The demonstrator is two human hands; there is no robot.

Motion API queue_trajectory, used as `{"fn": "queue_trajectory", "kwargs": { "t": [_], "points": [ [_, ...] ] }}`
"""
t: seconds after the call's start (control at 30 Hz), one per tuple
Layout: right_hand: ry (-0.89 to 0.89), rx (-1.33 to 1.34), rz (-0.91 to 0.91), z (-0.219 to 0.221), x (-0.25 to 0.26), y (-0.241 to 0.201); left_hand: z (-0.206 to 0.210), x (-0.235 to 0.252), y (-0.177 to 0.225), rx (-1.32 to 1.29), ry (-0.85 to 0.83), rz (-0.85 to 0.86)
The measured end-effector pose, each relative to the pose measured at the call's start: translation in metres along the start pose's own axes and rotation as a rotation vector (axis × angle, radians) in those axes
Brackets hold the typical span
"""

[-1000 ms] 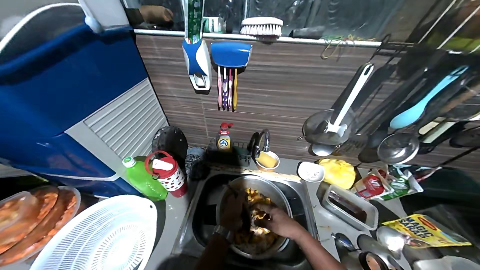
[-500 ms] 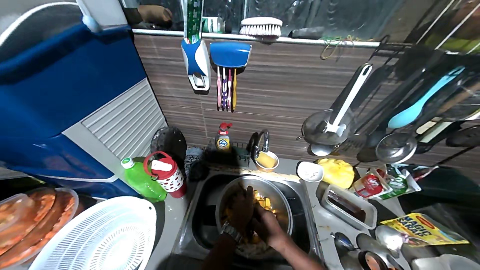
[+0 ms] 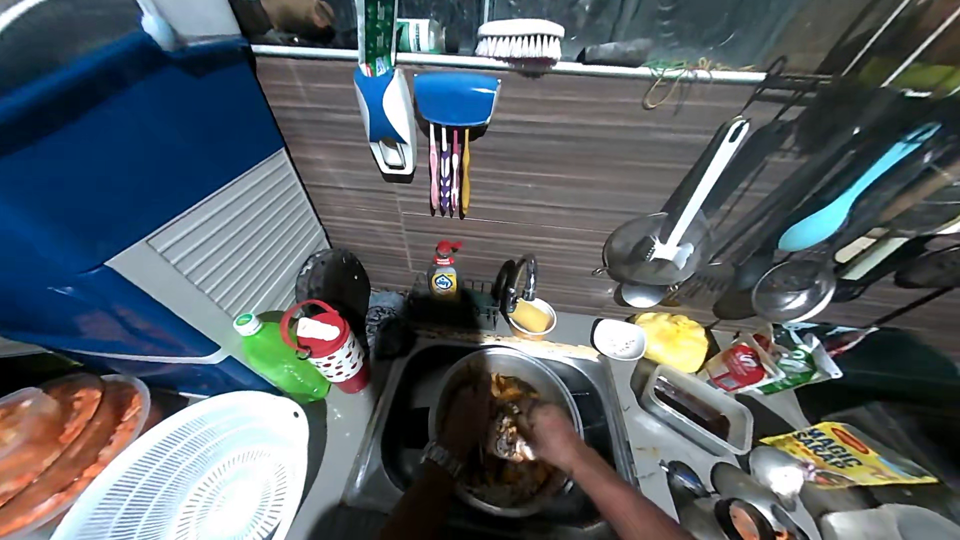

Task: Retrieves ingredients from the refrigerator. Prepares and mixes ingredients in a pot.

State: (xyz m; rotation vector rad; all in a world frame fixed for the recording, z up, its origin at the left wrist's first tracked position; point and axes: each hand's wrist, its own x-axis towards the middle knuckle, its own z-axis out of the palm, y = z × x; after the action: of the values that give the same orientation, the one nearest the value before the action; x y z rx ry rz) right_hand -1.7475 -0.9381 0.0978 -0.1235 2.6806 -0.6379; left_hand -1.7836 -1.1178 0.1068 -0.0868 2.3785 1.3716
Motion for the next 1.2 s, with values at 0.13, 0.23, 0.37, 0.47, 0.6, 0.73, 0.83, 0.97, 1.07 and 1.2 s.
{"fn": "queue_trajectory", "kwargs": {
  "t": [0.13,0.23,0.37,0.47,0.6,0.73,0.83,0.97,1.07,1.2],
  "points": [
    [0.185,0.272,0.011,-0.012,0.004,0.033,-0.001,0.013,-0.03,-0.194,0.072,0.04],
    [0.214,0.434,-0.027,-0.011,0.001,0.029,-0.004,-0.003,-0.013,-0.113,-0.028,0.036],
    [0.22,0.435,-0.089,0.003,0.008,0.026,0.014,-0.003,-0.012,-0.196,-0.173,0.037],
    [0.12,0.265,-0.06,-0.004,0.01,0.021,0.017,-0.006,-0.004,-0.317,-0.128,-0.025],
    [-0.105,0.094,-0.007,-0.019,0.005,0.012,0.011,-0.009,0.003,-0.639,-0.011,-0.065],
    [-0.097,0.409,-0.095,-0.02,-0.001,0.003,0.011,-0.01,0.008,-0.71,-0.037,-0.011],
    [-0.059,0.626,-0.095,-0.018,0.0,-0.005,0.02,-0.008,0.008,-0.787,-0.079,0.106],
    [0.006,0.689,-0.083,-0.014,0.006,-0.003,0.024,-0.004,0.009,-0.753,-0.119,0.162],
    [0.046,0.579,-0.001,-0.017,0.004,-0.013,0.023,-0.002,0.01,-0.651,-0.155,0.164],
    [0.085,0.478,-0.005,-0.016,0.005,-0.016,0.017,0.0,0.01,-0.472,-0.206,0.224]
  ]
}}
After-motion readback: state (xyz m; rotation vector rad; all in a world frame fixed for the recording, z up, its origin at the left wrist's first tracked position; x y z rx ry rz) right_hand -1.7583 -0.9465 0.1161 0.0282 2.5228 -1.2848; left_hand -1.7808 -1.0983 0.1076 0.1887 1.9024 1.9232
